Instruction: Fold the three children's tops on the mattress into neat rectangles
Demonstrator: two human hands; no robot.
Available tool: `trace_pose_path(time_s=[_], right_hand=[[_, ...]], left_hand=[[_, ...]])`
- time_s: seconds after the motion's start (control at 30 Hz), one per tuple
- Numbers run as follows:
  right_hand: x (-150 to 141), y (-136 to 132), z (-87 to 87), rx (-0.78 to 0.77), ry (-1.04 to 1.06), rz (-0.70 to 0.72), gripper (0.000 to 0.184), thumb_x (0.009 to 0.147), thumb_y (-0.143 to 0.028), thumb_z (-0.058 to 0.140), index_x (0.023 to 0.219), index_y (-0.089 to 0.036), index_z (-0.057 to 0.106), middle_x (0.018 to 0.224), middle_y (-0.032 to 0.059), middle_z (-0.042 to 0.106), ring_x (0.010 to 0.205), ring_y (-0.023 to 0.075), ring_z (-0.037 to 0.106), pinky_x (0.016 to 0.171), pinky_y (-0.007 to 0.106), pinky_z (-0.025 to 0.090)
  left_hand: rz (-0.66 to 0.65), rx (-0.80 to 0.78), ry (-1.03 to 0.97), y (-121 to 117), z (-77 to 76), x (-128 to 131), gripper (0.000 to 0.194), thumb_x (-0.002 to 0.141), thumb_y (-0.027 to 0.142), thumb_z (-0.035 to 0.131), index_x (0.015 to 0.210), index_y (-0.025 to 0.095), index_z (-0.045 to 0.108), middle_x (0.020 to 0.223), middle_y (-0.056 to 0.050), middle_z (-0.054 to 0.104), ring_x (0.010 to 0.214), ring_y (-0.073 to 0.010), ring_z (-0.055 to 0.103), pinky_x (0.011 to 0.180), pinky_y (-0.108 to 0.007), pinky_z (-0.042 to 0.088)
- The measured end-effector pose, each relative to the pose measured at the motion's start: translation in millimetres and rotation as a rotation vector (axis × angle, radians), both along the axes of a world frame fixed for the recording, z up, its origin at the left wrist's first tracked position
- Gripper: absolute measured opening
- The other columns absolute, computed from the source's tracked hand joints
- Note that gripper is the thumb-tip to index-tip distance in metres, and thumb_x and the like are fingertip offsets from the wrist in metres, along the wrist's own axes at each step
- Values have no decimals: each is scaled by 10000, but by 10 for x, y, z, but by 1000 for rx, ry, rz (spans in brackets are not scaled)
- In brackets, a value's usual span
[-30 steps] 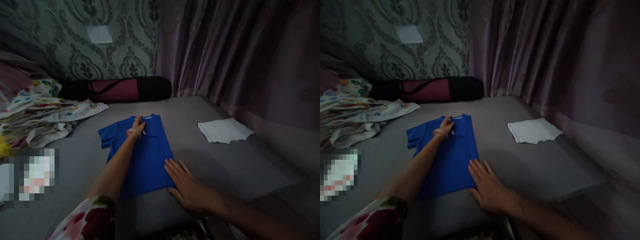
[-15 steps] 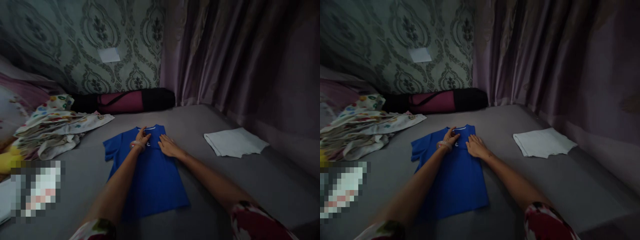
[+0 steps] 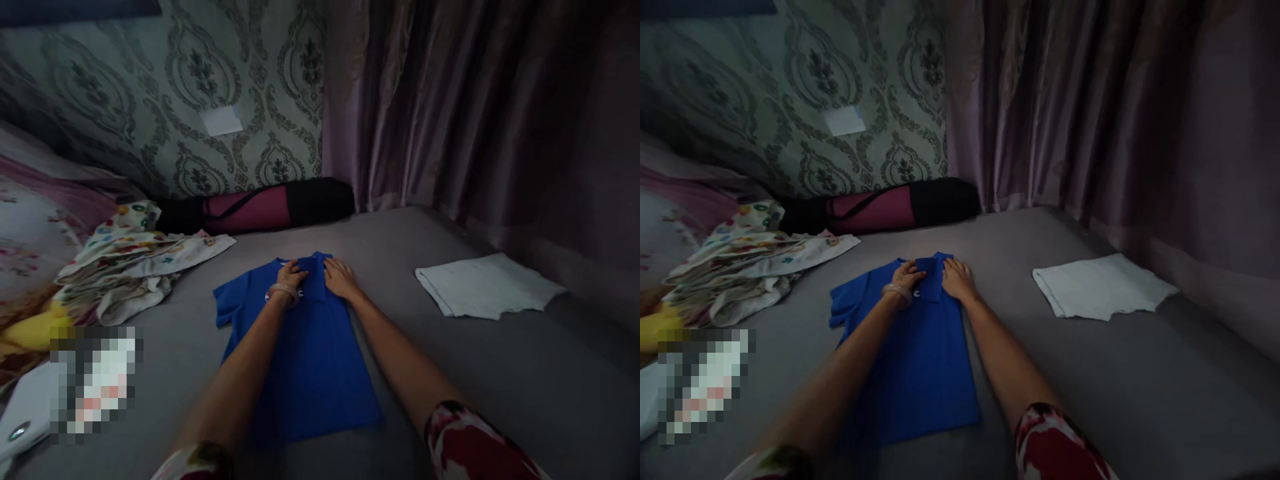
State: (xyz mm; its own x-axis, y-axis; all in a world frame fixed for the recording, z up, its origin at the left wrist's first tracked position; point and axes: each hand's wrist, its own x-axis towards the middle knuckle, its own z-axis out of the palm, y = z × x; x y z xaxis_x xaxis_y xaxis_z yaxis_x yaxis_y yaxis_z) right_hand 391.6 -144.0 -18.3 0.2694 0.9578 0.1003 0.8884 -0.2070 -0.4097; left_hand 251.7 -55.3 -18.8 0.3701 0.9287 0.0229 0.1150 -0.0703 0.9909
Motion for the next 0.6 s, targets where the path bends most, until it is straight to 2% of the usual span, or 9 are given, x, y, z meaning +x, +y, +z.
trace_pose_path(time_s=[0.13, 0.23, 0.33, 0.43, 0.5, 0.6], right_hand=[[-9, 10, -2, 18, 12, -6, 501, 967, -252, 300, 1432, -115, 425, 1525, 96, 368, 1420, 210, 264, 1165, 378, 143], [27, 2, 14, 2, 22, 13, 523, 940, -212, 335, 1446, -96, 402, 1537, 101, 343, 1422, 220, 261, 1166, 374, 152], [110, -3, 25, -14, 31, 55, 574, 880, -147, 411, 1453, -138, 399, 1541, 76, 342, 1414, 206, 283, 1158, 358, 189], [209, 20, 19, 11, 75, 82, 544, 872, -117, 414, 1408, -190, 474, 1513, 55, 395, 1390, 195, 339, 1137, 362, 254], [265, 52, 11, 57, 137, 67, 511, 874, -97, 404, 1352, -217, 539, 1455, 38, 480, 1342, 183, 417, 1107, 348, 313], [305, 99, 8, 116, 220, 0, 461, 903, -103, 379, 1288, -238, 595, 1328, 14, 605, 1233, 158, 534, 1043, 300, 392]], left_hand=[[-29, 158, 151, -76, 92, 73, 280, 660, 191, 708, 939, 175, 693, 835, -26, 695, 872, -208, 639, 895, -373, 476], [-84, 272, 261, -187, 162, 48, 187, 688, 148, 648, 847, 216, 718, 883, -21, 713, 995, -237, 601, 1013, -421, 382], [-259, 567, 520, -306, 213, 2, 265, 748, 109, 567, 909, 238, 732, 982, -47, 704, 1051, -253, 561, 1050, -477, 283], [-410, 900, 881, -391, 248, -19, 383, 813, 84, 459, 1057, 242, 708, 1044, -91, 665, 1026, -257, 550, 980, -477, 307], [-414, 956, 1003, -428, 275, -22, 428, 823, 75, 429, 1112, 254, 689, 1060, -98, 640, 1021, -256, 543, 937, -452, 333], [-368, 929, 1065, -474, 320, -28, 459, 821, 99, 456, 1201, 279, 640, 1151, -102, 589, 1068, -269, 528, 893, -420, 376]])
